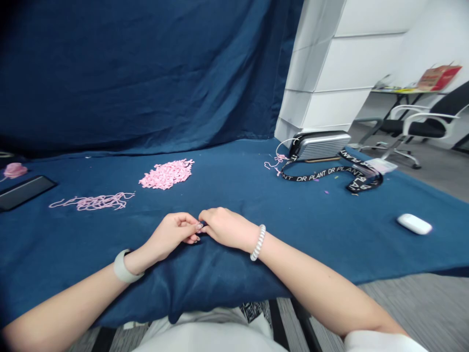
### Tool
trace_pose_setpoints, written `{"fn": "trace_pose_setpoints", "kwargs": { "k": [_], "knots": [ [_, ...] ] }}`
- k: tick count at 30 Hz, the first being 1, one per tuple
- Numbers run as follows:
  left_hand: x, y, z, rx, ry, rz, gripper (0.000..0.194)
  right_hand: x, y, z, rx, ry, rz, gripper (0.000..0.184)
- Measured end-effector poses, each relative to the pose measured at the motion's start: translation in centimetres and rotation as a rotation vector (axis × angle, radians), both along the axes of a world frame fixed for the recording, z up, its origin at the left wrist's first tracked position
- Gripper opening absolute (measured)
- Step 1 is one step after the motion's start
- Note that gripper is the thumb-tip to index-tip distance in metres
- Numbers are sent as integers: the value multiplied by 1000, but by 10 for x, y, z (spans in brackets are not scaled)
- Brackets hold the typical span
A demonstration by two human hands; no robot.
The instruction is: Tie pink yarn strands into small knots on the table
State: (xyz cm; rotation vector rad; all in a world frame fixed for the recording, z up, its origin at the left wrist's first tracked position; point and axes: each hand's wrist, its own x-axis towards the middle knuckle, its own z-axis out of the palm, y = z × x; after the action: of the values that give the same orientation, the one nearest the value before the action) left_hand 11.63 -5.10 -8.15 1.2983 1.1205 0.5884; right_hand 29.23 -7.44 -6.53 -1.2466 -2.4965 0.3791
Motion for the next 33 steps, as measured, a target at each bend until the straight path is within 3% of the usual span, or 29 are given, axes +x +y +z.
{"fn": "trace_pose_setpoints", "kwargs": {
  "k": [9,16,28,33],
  "knots": [
    [-3,1,5,-13,56,-55,27,-5,-4,-10,75,-107,6,20],
    [-1,-1,14,-190,-93,47,29,-5,-2,-13,131,-162,3,26],
    [-6,-2,25,-253,-179,66,34,-4,4,-13,178,-206,80,19],
    [-6,-1,25,-277,-258,99,26,0,10,-15,235,-98,68,23]
  ]
}}
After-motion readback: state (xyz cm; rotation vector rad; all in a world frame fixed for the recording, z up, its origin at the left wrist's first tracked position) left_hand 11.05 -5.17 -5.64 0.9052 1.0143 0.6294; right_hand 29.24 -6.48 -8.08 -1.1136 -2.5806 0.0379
